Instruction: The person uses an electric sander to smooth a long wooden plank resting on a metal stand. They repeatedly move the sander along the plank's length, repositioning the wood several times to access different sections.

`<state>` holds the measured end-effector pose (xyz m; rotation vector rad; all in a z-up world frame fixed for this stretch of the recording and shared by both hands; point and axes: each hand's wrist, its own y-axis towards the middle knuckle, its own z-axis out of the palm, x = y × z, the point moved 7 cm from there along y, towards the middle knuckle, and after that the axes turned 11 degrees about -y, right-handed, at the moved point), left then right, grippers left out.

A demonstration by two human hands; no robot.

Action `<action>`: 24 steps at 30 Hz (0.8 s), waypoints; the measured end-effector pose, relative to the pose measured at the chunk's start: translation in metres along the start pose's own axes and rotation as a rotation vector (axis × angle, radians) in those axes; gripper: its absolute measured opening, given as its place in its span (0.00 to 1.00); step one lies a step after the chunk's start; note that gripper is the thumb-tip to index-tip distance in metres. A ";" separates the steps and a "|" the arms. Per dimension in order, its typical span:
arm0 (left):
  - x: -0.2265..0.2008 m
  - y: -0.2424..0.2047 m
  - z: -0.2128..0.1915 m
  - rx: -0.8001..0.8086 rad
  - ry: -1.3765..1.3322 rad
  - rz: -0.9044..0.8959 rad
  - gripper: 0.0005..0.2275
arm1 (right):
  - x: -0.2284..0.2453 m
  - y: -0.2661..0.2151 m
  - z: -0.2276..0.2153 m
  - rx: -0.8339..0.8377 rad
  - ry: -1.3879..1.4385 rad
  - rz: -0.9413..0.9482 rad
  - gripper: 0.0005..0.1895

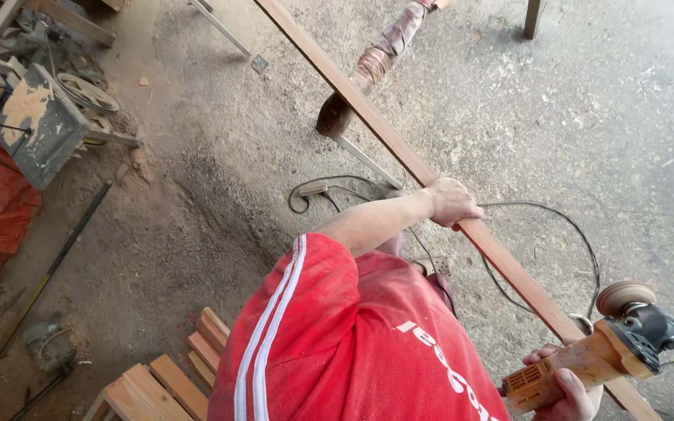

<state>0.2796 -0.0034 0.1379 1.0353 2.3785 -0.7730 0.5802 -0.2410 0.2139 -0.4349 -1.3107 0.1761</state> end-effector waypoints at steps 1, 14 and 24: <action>-0.003 0.001 0.001 -0.011 -0.011 0.001 0.09 | 0.002 -0.001 0.000 0.046 0.009 0.017 0.30; 0.107 -0.100 -0.063 -0.249 -0.114 0.062 0.45 | -0.009 -0.054 0.157 -0.220 -0.030 0.150 0.26; 0.181 -0.141 -0.068 -0.488 0.242 0.040 0.13 | -0.049 0.022 0.297 0.043 -0.187 0.207 0.28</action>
